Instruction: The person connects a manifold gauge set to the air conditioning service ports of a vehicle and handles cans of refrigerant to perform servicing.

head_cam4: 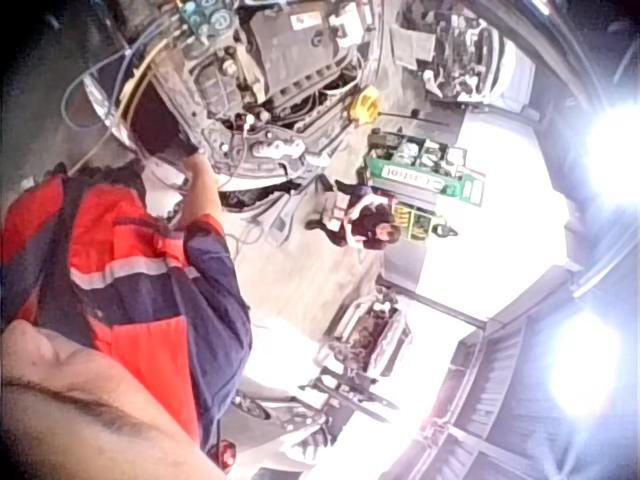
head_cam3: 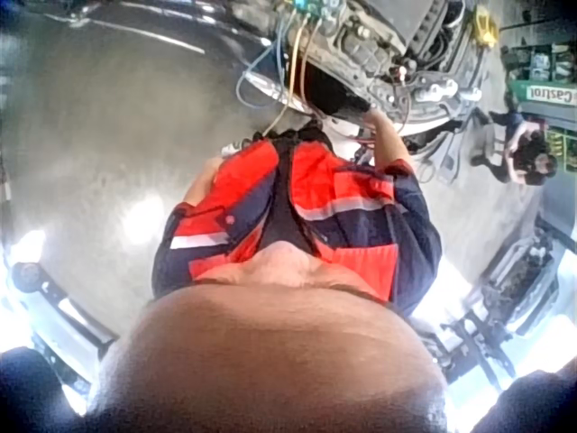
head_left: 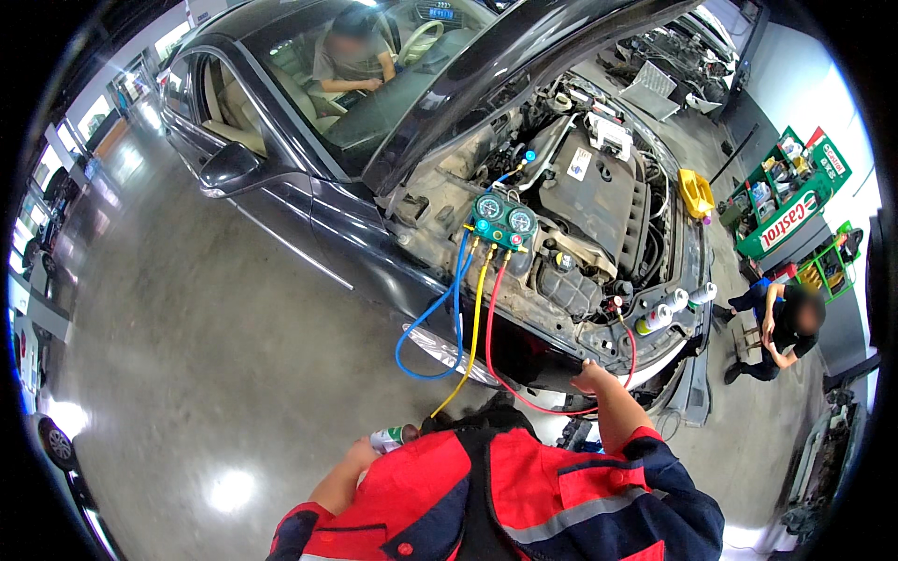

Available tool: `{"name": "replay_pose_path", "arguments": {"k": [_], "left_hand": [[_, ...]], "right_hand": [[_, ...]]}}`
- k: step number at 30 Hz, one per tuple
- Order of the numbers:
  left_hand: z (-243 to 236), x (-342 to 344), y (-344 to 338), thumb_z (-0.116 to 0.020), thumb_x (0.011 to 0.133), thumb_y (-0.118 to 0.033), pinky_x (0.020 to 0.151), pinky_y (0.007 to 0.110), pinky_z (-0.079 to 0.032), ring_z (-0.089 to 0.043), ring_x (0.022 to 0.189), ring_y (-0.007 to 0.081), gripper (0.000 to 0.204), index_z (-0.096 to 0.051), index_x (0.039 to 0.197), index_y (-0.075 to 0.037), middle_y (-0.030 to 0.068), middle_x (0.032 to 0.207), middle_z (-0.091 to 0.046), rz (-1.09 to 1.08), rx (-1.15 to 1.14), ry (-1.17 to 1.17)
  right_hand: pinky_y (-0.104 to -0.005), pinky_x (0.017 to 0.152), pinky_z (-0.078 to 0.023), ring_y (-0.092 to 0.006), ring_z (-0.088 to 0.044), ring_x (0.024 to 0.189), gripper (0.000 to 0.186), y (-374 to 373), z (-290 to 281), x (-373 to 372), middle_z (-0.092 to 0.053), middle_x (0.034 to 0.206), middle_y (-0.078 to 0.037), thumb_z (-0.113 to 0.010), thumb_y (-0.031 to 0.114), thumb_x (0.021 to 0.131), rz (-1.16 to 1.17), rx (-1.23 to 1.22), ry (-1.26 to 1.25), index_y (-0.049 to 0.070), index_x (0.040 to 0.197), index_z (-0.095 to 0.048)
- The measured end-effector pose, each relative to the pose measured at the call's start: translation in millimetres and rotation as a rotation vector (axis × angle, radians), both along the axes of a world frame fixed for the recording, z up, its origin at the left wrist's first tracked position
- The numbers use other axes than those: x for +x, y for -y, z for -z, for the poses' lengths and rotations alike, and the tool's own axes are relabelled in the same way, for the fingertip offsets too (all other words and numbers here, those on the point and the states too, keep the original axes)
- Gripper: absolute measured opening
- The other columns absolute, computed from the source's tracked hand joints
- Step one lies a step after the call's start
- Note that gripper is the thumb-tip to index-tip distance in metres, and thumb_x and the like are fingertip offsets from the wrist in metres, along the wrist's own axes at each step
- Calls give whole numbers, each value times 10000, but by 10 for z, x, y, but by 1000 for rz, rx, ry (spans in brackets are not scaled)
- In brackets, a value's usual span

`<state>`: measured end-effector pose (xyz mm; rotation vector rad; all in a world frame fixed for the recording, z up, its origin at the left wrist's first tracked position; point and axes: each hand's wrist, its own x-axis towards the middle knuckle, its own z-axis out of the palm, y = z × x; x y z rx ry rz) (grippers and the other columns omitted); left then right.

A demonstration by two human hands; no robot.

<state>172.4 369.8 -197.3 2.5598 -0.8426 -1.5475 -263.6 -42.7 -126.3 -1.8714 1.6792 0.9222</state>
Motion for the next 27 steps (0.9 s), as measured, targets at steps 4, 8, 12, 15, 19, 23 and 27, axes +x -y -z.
{"name": "replay_pose_path", "arguments": {"k": [4,8,12,15,19,23,27], "left_hand": [[205,135,-61,-801,560,-549,1019,423,-438,-517,1234,393,1006,-481,1304,47,288,1302,-532,19,18,-21],[212,131,-119,-799,564,-557,1014,421,-442,-528,1225,387,971,-516,1271,47,288,1306,-531,15,13,-7],[192,98,-121,-801,559,-562,1009,419,-447,-537,1215,385,965,-530,1259,45,287,1297,-538,-12,-20,-23],[139,55,-72,-803,554,-564,1005,417,-449,-542,1209,383,966,-534,1256,42,285,1288,-545,-15,-29,-27],[100,38,-58,-806,548,-566,1001,415,-452,-549,1200,380,967,-539,1253,39,282,1277,-554,-22,-34,-29],[80,18,-89,-810,541,-569,996,413,-455,-556,1192,377,968,-544,1249,36,279,1265,-564,-41,-39,-28],[81,0,-61,-813,535,-571,991,410,-458,-563,1183,375,969,-549,1246,33,276,1254,-573,-39,-48,-32]], "right_hand": [[-442,1075,-379,-388,-417,1327,857,68,55,-41,-348,1487,-229,-620,506,839,-45,9,9,-12,1449,-314],[-432,1050,-408,-376,-459,1295,818,75,-61,16,-412,1441,-237,-626,511,832,-40,33,29,-20,1405,-385],[-422,1033,-422,-367,-484,1273,800,79,-110,64,-449,1412,-235,-627,511,831,-49,38,38,-28,1383,-417],[-422,1030,-424,-368,-490,1267,799,71,-19,-34,-458,1405,-235,-633,510,824,-53,-14,51,-32,1375,-427],[-417,1032,-423,-371,-488,1268,805,75,68,-56,-458,1405,-236,-641,504,814,-51,-41,54,-36,1372,-430],[-435,1059,-395,-382,-441,1306,837,85,-13,19,-387,1458,-217,-644,489,809,-8,27,47,-17,1415,-365],[-481,1100,-343,-404,-346,1374,898,114,74,-63,-254,1549,-182,-644,460,810,55,68,43,26,1490,-250]]}}
